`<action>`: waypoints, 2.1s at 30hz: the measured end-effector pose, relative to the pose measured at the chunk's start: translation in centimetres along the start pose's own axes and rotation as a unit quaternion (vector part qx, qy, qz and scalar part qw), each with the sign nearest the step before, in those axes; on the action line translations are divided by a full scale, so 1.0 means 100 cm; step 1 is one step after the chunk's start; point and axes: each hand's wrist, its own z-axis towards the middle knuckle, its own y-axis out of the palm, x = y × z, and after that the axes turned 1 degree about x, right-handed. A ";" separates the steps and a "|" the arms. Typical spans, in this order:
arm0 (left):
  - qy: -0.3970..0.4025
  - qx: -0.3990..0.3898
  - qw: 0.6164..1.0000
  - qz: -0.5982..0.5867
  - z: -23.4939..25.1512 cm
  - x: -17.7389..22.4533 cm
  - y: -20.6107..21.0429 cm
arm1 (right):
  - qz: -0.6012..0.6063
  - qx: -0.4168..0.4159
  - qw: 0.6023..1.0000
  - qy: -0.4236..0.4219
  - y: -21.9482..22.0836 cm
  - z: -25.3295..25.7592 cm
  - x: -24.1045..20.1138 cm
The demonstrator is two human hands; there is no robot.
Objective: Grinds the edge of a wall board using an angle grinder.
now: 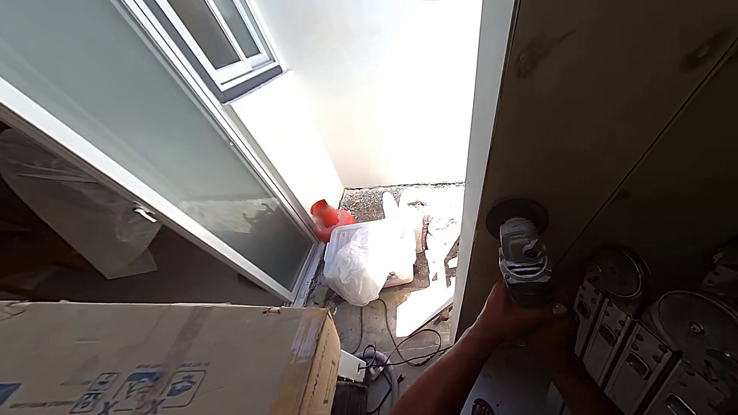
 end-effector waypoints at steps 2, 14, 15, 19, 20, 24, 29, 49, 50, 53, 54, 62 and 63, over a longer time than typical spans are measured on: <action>0.014 -0.015 1.000 0.003 -0.002 0.006 0.002 | 0.028 0.015 0.999 0.002 -0.003 -0.003 0.001; -0.018 0.022 0.999 -0.017 -0.017 0.007 0.008 | -0.034 -0.044 0.998 0.013 -0.015 -0.007 -0.008; -0.025 0.028 0.999 -0.019 -0.021 0.007 0.009 | -0.033 -0.051 0.998 0.016 -0.017 -0.008 -0.010; -0.052 0.058 0.997 -0.013 -0.027 0.009 0.010 | -0.017 -0.069 0.997 0.018 -0.018 -0.013 -0.014; -0.054 0.060 0.997 -0.010 -0.026 0.009 0.009 | -0.008 -0.072 0.997 0.022 -0.018 -0.013 -0.013; -0.059 0.061 0.996 0.002 -0.023 0.011 0.007 | -0.007 -0.081 0.996 0.038 -0.015 -0.011 -0.014; -0.070 0.070 0.995 -0.002 -0.026 0.014 0.006 | 0.004 -0.082 0.996 0.034 -0.016 -0.006 -0.021; -0.092 0.089 0.992 0.024 -0.032 0.018 0.004 | 0.023 -0.090 0.995 0.033 -0.015 -0.012 -0.023; -0.089 0.086 0.992 0.023 -0.031 0.018 0.004 | 0.023 -0.088 0.995 0.033 -0.015 -0.011 -0.024; -0.083 0.081 0.993 0.028 -0.028 0.023 0.003 | 0.013 -0.088 0.996 0.032 -0.016 -0.007 -0.027; -0.083 0.081 0.993 0.029 -0.027 0.023 0.003 | 0.010 -0.089 0.996 0.031 -0.016 -0.006 -0.027; -0.080 0.085 0.993 0.013 -0.033 0.024 0.000 | 0.013 -0.080 0.996 0.019 -0.014 -0.012 -0.029; -0.080 0.084 0.993 0.017 -0.037 0.023 0.002 | 0.020 -0.082 0.996 0.022 -0.016 -0.016 -0.027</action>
